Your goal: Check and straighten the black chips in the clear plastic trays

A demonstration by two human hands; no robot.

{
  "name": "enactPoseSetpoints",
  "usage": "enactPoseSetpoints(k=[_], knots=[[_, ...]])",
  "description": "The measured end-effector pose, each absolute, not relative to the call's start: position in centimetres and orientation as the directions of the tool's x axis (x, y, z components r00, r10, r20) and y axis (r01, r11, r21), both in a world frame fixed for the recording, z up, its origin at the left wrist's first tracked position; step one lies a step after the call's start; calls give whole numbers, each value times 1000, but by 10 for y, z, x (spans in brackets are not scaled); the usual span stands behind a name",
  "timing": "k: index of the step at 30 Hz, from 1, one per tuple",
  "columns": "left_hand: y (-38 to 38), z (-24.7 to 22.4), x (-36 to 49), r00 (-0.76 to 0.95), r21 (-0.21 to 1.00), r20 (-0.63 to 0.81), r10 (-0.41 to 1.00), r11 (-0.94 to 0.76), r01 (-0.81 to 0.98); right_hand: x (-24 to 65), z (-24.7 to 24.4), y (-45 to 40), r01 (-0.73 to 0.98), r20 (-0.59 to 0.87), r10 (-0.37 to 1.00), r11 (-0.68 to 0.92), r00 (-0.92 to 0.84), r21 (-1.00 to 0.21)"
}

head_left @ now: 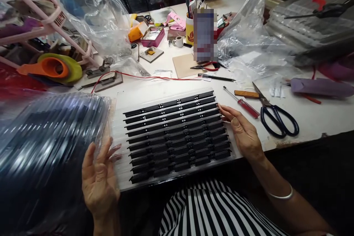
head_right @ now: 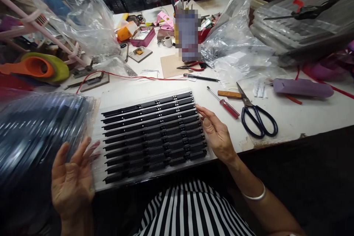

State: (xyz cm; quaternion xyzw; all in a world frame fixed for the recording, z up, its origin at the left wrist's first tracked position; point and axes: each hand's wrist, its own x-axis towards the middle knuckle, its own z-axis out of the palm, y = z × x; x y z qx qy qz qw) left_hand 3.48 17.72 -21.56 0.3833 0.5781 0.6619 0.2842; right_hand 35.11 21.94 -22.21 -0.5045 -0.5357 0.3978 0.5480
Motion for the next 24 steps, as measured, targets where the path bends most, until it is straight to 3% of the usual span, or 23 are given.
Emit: enactPoseSetpoints(k=[15,24], knots=[[176,-214,37,-593,991,130,794,-82,107,349,-224,221,100,213,968,201,134,-974],[178,-217,35,-601,987,158,784,-150,64,352,-226,221,110,223,969,212,107,-971]])
